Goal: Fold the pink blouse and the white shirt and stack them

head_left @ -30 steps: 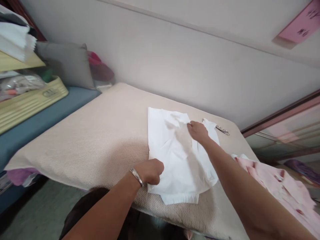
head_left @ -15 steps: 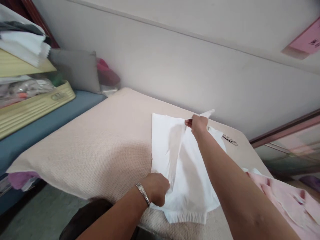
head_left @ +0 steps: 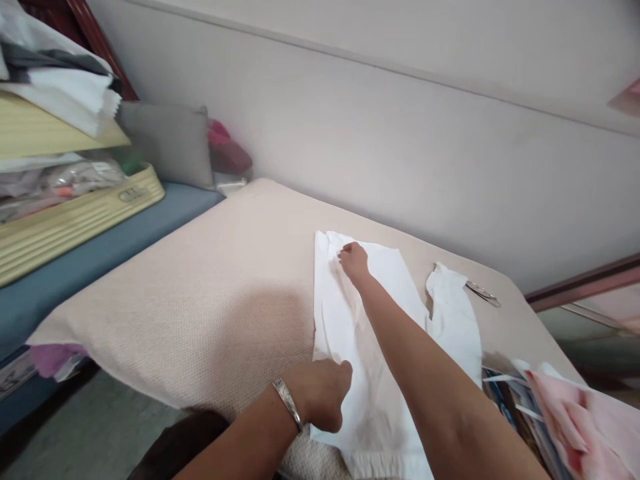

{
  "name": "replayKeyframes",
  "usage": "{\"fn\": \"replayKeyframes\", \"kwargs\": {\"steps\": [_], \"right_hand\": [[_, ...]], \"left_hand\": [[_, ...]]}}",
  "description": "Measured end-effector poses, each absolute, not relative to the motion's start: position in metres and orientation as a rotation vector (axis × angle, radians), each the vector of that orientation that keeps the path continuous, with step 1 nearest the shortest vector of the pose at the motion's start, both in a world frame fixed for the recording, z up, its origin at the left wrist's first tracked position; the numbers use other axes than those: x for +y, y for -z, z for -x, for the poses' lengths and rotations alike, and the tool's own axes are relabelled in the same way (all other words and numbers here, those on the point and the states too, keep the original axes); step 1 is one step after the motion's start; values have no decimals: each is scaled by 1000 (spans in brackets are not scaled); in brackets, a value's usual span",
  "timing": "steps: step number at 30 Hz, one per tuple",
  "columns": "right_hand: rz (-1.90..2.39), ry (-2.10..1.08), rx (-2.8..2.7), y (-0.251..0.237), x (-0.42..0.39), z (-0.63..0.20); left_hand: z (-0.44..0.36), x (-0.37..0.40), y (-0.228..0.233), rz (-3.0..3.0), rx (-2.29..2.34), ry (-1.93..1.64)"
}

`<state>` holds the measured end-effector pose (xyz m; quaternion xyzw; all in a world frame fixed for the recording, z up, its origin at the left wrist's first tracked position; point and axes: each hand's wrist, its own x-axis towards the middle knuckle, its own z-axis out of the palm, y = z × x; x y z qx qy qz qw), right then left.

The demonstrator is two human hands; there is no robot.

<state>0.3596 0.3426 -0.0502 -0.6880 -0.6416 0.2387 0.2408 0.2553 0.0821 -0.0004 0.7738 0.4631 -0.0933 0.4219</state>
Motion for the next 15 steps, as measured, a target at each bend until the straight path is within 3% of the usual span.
{"fn": "replayKeyframes", "kwargs": {"steps": [7, 15], "right_hand": [[2142, -385, -1757, 58, 333, -397], [2089, -269, -1978, 69, 360, -336]], "left_hand": [[-260, 78, 2, -1913, 1215, 219], [-266, 82, -9, -1870, 1227, 226]]}}
